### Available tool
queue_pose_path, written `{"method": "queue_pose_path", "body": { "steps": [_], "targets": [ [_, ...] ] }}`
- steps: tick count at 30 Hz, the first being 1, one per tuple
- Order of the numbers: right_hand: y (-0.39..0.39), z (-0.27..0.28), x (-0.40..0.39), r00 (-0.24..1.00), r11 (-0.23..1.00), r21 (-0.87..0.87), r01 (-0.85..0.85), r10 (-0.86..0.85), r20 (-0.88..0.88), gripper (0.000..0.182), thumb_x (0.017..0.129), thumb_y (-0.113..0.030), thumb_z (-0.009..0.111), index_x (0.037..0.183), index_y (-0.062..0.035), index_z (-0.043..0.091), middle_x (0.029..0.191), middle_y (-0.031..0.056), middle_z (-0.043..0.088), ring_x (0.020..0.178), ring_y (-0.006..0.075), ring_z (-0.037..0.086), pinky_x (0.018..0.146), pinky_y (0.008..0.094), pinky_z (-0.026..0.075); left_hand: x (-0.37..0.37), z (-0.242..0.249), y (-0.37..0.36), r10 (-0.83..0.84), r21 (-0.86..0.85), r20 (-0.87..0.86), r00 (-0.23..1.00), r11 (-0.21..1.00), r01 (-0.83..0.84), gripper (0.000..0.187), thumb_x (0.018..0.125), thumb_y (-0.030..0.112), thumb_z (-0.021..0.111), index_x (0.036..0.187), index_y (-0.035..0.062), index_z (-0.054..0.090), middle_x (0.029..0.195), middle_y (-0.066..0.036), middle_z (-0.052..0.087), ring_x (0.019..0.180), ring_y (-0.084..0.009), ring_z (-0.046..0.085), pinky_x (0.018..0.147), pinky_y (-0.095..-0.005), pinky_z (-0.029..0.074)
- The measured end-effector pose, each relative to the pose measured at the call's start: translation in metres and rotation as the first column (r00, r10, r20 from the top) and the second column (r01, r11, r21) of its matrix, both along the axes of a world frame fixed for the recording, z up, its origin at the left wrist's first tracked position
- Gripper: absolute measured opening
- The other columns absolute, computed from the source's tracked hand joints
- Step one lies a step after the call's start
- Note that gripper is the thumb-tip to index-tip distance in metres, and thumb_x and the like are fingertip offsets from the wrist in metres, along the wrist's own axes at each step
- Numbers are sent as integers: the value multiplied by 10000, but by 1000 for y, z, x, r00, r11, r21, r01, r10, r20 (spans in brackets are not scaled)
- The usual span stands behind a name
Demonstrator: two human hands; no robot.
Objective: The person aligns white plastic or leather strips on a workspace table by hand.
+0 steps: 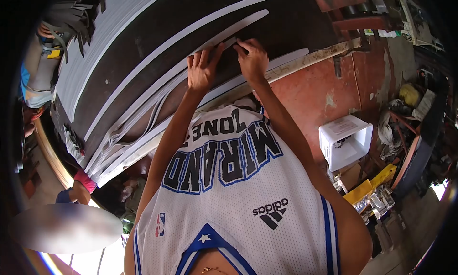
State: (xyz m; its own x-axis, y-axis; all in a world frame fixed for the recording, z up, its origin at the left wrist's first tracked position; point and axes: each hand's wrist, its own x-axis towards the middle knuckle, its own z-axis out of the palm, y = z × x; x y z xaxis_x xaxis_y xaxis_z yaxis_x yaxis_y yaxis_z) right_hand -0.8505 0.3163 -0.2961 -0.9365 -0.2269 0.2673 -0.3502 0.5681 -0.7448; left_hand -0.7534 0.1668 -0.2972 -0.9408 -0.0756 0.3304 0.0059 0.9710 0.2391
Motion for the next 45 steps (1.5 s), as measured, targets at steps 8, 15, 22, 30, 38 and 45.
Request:
{"method": "queue_pose_path", "body": {
  "steps": [8,15,22,30,38,45],
  "targets": [
    [2,5,-3,998,998,-11,-56,56,-22,145,824,-200,772,948,-125,770,869,50,686,755,279,676,656,374,520,-1,-2,0,-12,-36,-41,999,999,10,618,835,137,570,1442,243,529,1195,-44,550,1026,-225,552,869,-424,413],
    [7,5,-7,992,992,14,-125,126,-26,148,826,-197,768,955,-125,771,874,47,685,768,271,678,665,370,524,-1,-1,0,-9,-33,-32,999,999,8,625,837,133,568,1447,262,523,1193,-36,548,1043,-222,544,868,-420,412],
    [4,3,-9,995,994,-30,-104,104,7,150,825,-173,764,970,-137,775,881,47,686,772,269,678,675,369,527,-2,-2,0,2,-47,-46,999,999,-4,629,843,135,566,1456,263,509,1215,-44,546,1064,-230,542,895,-431,412],
    [6,6,-12,985,985,8,-174,175,-6,186,837,-134,771,1018,-90,769,883,71,696,744,240,676,665,331,517,-1,-3,2,10,-40,1,1000,999,-10,642,843,126,565,1468,257,495,1234,-46,545,1090,-236,537,939,-449,401],
    [8,5,-23,964,963,-36,-266,266,-17,185,830,-120,762,1014,-102,764,907,71,684,769,261,681,665,341,526,1,-8,1,12,-13,18,1000,1000,-12,649,837,124,576,1467,253,488,1298,-42,531,1167,-241,506,952,-472,398],
    [7,6,-28,945,946,-37,-323,320,-63,226,825,-76,764,1049,-102,763,933,82,696,758,246,680,664,328,528,1,-4,1,32,-4,-41,999,999,-32,622,819,115,589,1424,251,544,1246,-31,559,1110,-230,533,903,-444,420]
  ]
}}
